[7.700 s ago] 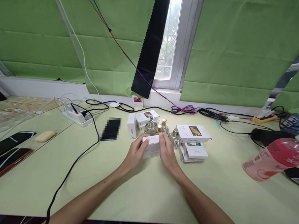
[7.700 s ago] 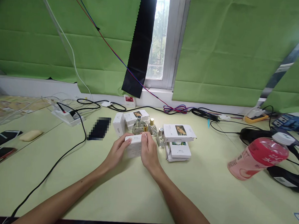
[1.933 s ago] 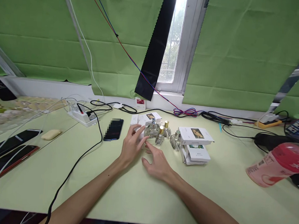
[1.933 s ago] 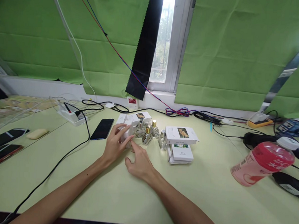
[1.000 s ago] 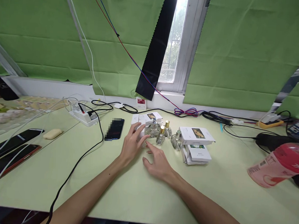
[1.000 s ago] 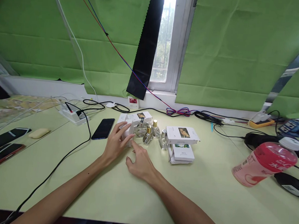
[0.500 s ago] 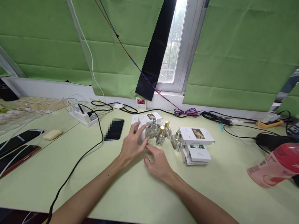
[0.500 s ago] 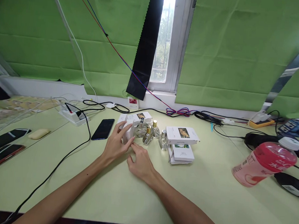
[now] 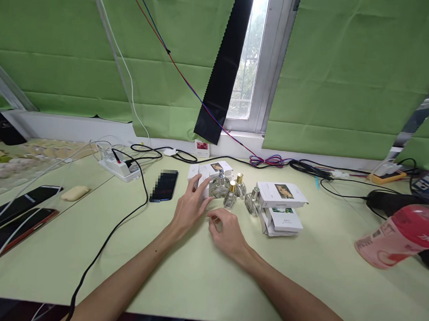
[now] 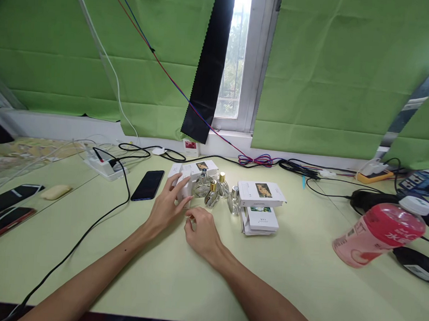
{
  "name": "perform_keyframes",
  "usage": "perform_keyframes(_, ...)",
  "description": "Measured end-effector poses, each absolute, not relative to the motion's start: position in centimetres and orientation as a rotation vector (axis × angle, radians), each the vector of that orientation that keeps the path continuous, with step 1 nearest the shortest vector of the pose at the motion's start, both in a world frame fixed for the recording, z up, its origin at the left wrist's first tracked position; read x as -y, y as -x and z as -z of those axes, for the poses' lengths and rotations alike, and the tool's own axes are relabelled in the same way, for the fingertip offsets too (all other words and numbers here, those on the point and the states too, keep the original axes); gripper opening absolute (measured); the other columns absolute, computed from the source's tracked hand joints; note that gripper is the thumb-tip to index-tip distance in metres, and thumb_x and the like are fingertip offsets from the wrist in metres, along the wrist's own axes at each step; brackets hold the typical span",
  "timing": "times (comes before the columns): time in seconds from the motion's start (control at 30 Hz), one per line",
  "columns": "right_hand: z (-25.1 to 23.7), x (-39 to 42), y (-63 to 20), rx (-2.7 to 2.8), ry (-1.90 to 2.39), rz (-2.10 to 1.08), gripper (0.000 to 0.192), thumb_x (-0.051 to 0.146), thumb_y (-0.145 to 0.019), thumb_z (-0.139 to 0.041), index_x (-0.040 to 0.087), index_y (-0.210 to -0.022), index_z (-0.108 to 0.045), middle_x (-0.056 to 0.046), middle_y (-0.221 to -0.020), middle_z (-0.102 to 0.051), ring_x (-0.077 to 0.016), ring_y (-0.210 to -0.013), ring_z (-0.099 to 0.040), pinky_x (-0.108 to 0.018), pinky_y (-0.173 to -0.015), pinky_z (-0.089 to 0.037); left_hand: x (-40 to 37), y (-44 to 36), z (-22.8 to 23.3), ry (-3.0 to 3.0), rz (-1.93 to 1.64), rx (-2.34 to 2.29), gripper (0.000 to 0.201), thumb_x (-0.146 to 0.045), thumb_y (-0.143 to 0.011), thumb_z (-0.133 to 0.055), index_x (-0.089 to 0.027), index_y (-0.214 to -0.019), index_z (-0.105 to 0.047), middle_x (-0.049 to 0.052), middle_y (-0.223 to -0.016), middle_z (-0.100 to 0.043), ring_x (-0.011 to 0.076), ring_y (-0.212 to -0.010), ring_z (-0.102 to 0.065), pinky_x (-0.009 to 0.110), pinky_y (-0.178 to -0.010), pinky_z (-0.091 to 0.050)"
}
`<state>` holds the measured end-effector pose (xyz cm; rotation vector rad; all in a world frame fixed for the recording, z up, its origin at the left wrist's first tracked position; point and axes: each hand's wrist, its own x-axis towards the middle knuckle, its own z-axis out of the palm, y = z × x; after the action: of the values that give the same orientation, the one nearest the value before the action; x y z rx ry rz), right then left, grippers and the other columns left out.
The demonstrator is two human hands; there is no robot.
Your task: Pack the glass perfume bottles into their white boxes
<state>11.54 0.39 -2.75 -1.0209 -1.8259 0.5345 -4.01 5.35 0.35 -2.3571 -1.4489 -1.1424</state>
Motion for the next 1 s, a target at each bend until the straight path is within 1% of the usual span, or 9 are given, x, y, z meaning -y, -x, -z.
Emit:
perform_keyframes(0.17, 2.59, -0.27, -11.58, 1.829, 1.026, -0.561, 0.019, 0.007, -0.083, -0.054, 0.020, -0.088, -0.068, -0.006, -0.088, -0.073, -0.0198, -0.076, -0.067, -0.034, -0.075, -0.055, -5.34, 4.05, -0.38, 2.366, 1.119, 1.480, 0.050, -0.039, -0.097, -0.058, -0.028, -0.145, -0.051, 0.013, -0.150, -0.047, 0.0142, -0.070, -0.063, 0.029, -0.064, -0.055)
perform_keyframes(0.5, 2.47, -0.05, -11.53, 1.848, 1.028, -0.560, 0.019, 0.006, -0.084, -0.055, 0.019, -0.085, -0.069, -0.005, -0.083, -0.072, -0.0184, -0.073, -0.066, -0.031, -0.072, -0.053, -5.27, 4.08, -0.39, 2.367, 1.134, 1.477, 0.049, -0.039, -0.098, -0.058, -0.028, -0.145, -0.050, 0.013, -0.152, -0.047, 0.0128, -0.066, -0.063, 0.030, -0.065, -0.055)
perform_keyframes(0.73, 2.68, -0.16, -11.45, 1.850, 1.025, -0.557, 0.019, 0.004, -0.083, -0.056, 0.018, -0.084, -0.069, -0.005, -0.082, -0.072, -0.0172, -0.072, -0.065, -0.029, -0.072, -0.053, -5.26, 4.01, -0.50, 2.369, 1.125, 1.518, 0.049, -0.042, -0.099, -0.056, -0.030, -0.146, -0.049, 0.013, -0.154, -0.045, 0.0137, -0.069, -0.064, 0.032, -0.070, -0.056)
perform_keyframes(0.87, 2.63, -0.17, -11.42, 1.852, 1.030, -0.556, 0.019, 0.003, -0.083, -0.056, 0.017, -0.083, -0.069, -0.005, -0.081, -0.072, -0.0172, -0.072, -0.065, -0.028, -0.072, -0.053, -5.43, 4.08, -0.44, 2.376, 1.147, 1.481, 0.050, -0.043, -0.099, -0.056, -0.029, -0.146, -0.049, 0.013, -0.156, -0.045, 0.0174, -0.079, -0.068, 0.033, -0.074, -0.057)
perform_keyframes(1.0, 2.55, -0.15, -11.40, 1.857, 1.027, -0.566, 0.019, 0.002, -0.082, -0.056, 0.016, -0.083, -0.069, -0.005, -0.081, -0.072, -0.0175, -0.072, -0.065, -0.029, -0.072, -0.053, -5.59, 4.17, -0.36, 2.392, 1.167, 1.467, 0.049, -0.041, -0.099, -0.056, -0.029, -0.146, -0.049, 0.012, -0.156, -0.045, 0.0193, -0.085, -0.069, 0.035, -0.079, -0.057)
